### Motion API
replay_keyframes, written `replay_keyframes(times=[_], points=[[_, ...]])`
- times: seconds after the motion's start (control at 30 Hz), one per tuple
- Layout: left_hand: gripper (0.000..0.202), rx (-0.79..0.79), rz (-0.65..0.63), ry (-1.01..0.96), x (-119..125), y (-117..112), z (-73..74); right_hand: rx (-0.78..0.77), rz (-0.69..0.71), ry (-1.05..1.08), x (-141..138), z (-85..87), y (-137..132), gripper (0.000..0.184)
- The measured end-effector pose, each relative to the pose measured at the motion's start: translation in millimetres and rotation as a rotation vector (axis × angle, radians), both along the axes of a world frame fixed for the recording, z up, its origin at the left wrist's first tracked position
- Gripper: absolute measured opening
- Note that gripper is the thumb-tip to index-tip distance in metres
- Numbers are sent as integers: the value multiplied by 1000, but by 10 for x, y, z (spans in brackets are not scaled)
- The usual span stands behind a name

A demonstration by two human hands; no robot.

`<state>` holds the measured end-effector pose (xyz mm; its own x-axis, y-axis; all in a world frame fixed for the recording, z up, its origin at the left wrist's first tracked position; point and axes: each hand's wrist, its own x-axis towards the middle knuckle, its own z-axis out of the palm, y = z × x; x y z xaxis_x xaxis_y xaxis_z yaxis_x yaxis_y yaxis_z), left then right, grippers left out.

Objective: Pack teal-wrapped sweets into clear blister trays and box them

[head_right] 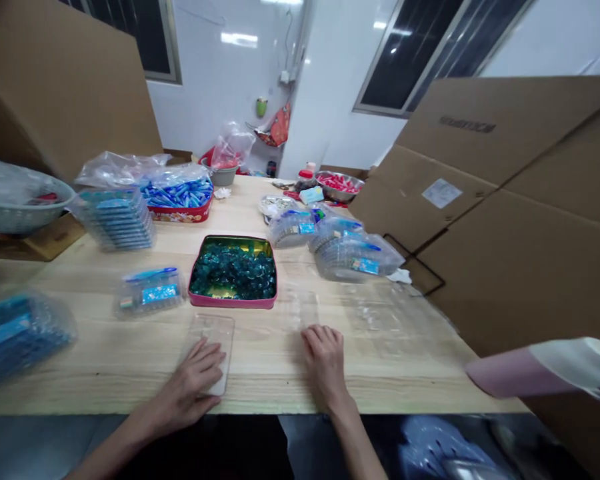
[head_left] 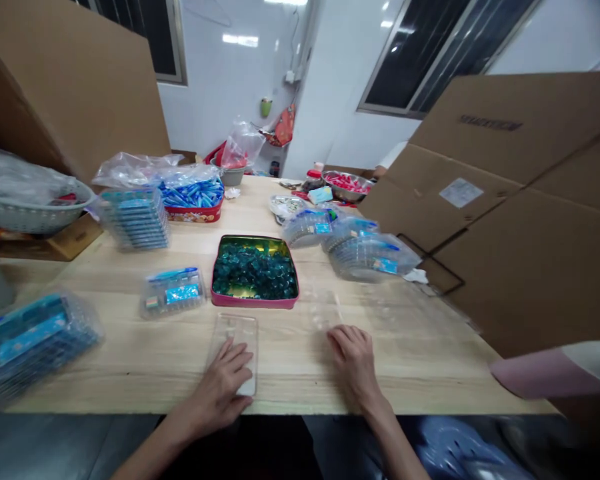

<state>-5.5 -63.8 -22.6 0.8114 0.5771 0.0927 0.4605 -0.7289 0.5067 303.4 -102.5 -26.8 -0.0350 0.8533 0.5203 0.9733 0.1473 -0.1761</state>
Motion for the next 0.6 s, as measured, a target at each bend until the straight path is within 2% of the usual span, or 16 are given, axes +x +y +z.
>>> replay_keyframes(times=[0.1, 0.17, 0.27, 0.43, 0.6], points=[[3, -34, -38, -33, -50, 7, 45, -21, 123, 75, -160, -5, -257, 15], [9, -49, -60, -35, -71, 21, 72, -113, 210, 130, -282, -9, -408, 15], [16, -46, -107, -4, -86, 53, 123, -278, 261, 188, -429, 21, -553, 18], [19, -13, -194, 58, -94, 121, 228, -505, 282, 210, -478, 114, -564, 25], [21, 39, -252, 102, -103, 162, 314, -533, 303, 149, -439, 104, -498, 25]])
